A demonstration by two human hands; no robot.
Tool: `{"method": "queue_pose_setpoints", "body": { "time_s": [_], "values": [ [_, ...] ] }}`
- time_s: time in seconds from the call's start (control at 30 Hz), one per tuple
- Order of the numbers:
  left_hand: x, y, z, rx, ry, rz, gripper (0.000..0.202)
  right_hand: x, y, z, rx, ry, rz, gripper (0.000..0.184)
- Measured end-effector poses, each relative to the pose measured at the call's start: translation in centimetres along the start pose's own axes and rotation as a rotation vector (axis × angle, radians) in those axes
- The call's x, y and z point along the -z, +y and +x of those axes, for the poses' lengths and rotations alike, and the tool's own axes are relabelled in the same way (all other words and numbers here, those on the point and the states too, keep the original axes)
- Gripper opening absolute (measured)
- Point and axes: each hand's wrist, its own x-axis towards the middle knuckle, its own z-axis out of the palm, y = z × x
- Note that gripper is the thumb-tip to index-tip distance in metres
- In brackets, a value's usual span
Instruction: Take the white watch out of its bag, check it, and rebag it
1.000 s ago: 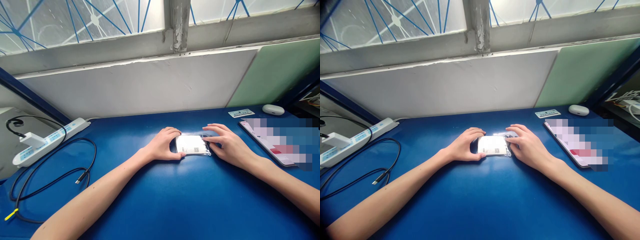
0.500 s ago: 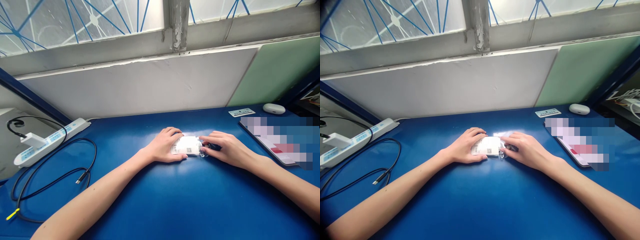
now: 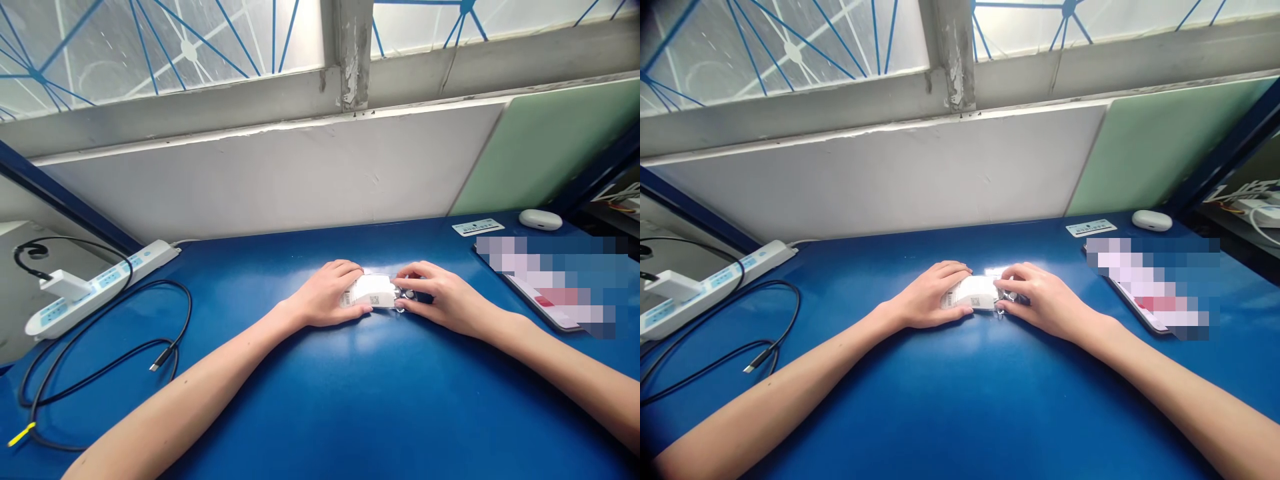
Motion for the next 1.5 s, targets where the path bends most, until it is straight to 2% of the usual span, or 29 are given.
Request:
{"method": "queue_pose_setpoints", "body": {
  "time_s": [0.13, 0.27, 0.47, 0.67, 1.13, 1.33, 1.5],
  "values": [
    [-0.1, 0.0, 0.0, -0.002, 0.002, 0.025, 0.047, -0.6, 0.2, -0.1, -0.054, 0.079, 0.01, 0.024],
    [-0.1, 0.0, 0.0, -0.007, 0.005, 0.048, 0.047, -0.9, 0.4, -0.1, -0.088, 0.058, 0.107, 0.027],
    [-0.2, 0.1, 0.0, -0.023, 0.022, 0.035, 0.052, -0.8, -0.4, 0.1, -0.048, 0.1, 0.118, 0.017],
    [-0.3, 0.1, 0.0, 0.016, 0.029, 0.047, 0.054, -0.3, -0.4, 0.3, 0.008, 0.072, 0.058, 0.016],
    [-0.2, 0.2, 0.0, 0.053, 0.017, 0.046, 0.054, 1.7, 2.3, 0.3, 0.066, -0.01, -0.034, 0.019],
    [-0.1, 0.4, 0.1, 0.049, 0.018, 0.049, 0.053, 2.4, 2.7, 0.2, -0.003, -0.047, 0.007, 0.017],
    [-0.1, 0.5, 0.0, 0.048, 0.017, 0.058, 0.053, 2.2, 2.1, 0.2, -0.094, -0.037, 0.075, 0.033]
  ]
}}
